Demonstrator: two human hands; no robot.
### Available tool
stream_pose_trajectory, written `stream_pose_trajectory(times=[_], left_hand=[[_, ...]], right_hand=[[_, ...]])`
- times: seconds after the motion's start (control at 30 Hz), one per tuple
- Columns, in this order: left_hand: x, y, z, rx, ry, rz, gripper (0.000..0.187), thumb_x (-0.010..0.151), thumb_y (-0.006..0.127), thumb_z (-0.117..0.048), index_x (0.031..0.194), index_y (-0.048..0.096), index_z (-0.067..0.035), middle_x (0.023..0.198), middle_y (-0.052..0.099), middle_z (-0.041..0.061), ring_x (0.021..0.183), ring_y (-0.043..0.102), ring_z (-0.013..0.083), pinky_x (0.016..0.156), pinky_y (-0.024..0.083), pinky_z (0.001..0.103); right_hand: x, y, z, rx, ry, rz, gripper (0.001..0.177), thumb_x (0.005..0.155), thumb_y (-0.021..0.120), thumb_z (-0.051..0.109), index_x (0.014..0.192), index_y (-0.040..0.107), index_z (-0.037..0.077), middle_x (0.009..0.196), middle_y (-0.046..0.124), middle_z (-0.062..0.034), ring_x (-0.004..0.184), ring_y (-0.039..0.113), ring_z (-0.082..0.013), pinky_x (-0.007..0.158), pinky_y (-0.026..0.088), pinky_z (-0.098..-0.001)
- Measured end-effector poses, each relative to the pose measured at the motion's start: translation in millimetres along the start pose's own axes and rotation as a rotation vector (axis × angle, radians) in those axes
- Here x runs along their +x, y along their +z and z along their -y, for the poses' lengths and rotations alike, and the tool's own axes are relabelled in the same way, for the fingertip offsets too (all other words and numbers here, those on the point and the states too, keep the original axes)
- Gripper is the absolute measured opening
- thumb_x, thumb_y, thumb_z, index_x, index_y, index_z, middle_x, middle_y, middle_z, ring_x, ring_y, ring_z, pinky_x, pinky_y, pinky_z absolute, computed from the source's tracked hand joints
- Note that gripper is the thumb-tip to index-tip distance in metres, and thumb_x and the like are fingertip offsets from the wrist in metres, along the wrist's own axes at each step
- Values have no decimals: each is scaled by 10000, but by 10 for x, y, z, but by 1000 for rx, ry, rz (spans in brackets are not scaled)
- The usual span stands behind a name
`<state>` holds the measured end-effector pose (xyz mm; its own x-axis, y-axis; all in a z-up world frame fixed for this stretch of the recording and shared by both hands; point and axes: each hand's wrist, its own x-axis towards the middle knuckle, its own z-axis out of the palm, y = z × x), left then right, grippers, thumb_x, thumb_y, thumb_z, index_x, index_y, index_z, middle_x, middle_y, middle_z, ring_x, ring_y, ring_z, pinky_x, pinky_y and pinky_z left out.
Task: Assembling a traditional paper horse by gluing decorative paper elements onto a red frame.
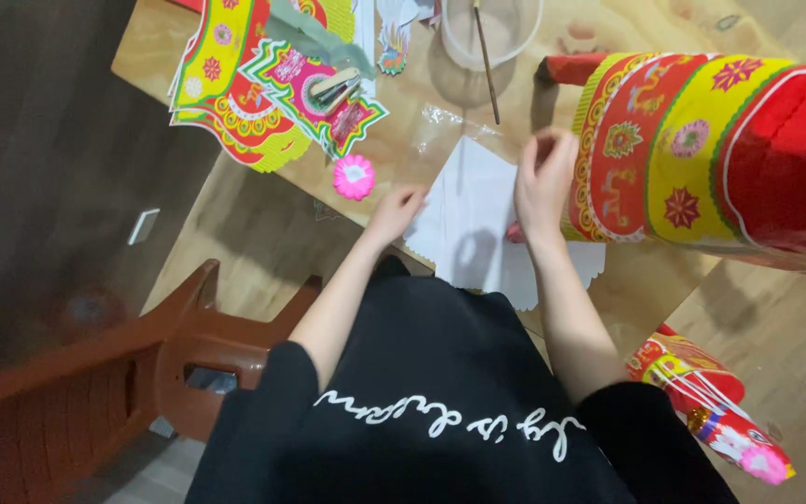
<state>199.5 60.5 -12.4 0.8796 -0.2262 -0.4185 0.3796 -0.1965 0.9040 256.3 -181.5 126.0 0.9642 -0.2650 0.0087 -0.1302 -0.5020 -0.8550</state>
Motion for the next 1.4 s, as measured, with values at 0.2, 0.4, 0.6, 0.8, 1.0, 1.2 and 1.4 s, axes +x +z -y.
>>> stream_pose_trajectory(times=[0.2, 0.4, 0.6, 0.8, 1.0, 1.2, 1.4], left_hand=[[-732, -614, 1273, -110, -263, 35, 299, 1059, 549, -224, 1138, 720, 8, 924, 749, 87, 788, 690, 132, 741, 567, 290], [-1405, -1425, 1982, -120, -695, -190, 276, 1032, 605, -193, 1139, 725, 31, 843, 721, 126, 645, 629, 173, 590, 524, 319], [-1279, -1833, 1944, -26, -876, -159, 265, 1007, 606, -199, 1126, 712, 12, 798, 716, 124, 578, 607, 194, 523, 502, 358], [-260, -1560, 1800, 68, -554, -15, 289, 1001, 583, -221, 1089, 717, 19, 831, 745, 84, 644, 671, 151, 615, 537, 315], [-167, -1445, 1735, 140, -453, 74, 289, 1003, 559, -213, 1065, 700, 32, 855, 756, 86, 663, 701, 162, 637, 552, 321], [-630, -1601, 1548, -83, -685, 184, 280, 1003, 599, -223, 991, 738, 20, 815, 724, 125, 638, 666, 193, 583, 554, 345], [-550, -1316, 1388, 481, -695, 557, 421, 1010, 633, -314, 967, 737, 92, 806, 740, 203, 666, 707, 278, 631, 568, 387]], right_hand=[[848, 641, -17, -567, -106, 99, 406, 951, 758, 290, 1051, 479, 14, 954, 641, -252, 888, 622, -483, 765, 491, -553], [434, 649, -63, -586, 100, 168, 316, 1038, 599, 261, 1231, 465, 50, 997, 704, -270, 905, 655, -517, 758, 495, -612], [-426, 16, 92, -483, 121, 83, 231, 1088, 529, 244, 1142, 643, 51, 871, 706, -273, 834, 683, -479, 715, 520, -568], [-385, -95, 590, -229, 408, 64, 278, 1091, 468, 251, 1123, 653, 45, 652, 667, -208, 532, 685, -278, 527, 514, -420], [-501, 30, -215, -279, 185, 34, 266, 1146, 480, 212, 1105, 666, 27, 856, 720, -157, 710, 681, -232, 634, 518, -358], [-807, -363, 493, 193, 463, 33, 266, 1105, 480, 219, 1101, 668, 31, 705, 551, 13, 576, 463, -56, 523, 363, -238], [-1050, -785, 1014, 431, 455, 184, 265, 1085, 495, 215, 1067, 680, 26, 689, 506, 73, 551, 400, -22, 494, 315, -212]])
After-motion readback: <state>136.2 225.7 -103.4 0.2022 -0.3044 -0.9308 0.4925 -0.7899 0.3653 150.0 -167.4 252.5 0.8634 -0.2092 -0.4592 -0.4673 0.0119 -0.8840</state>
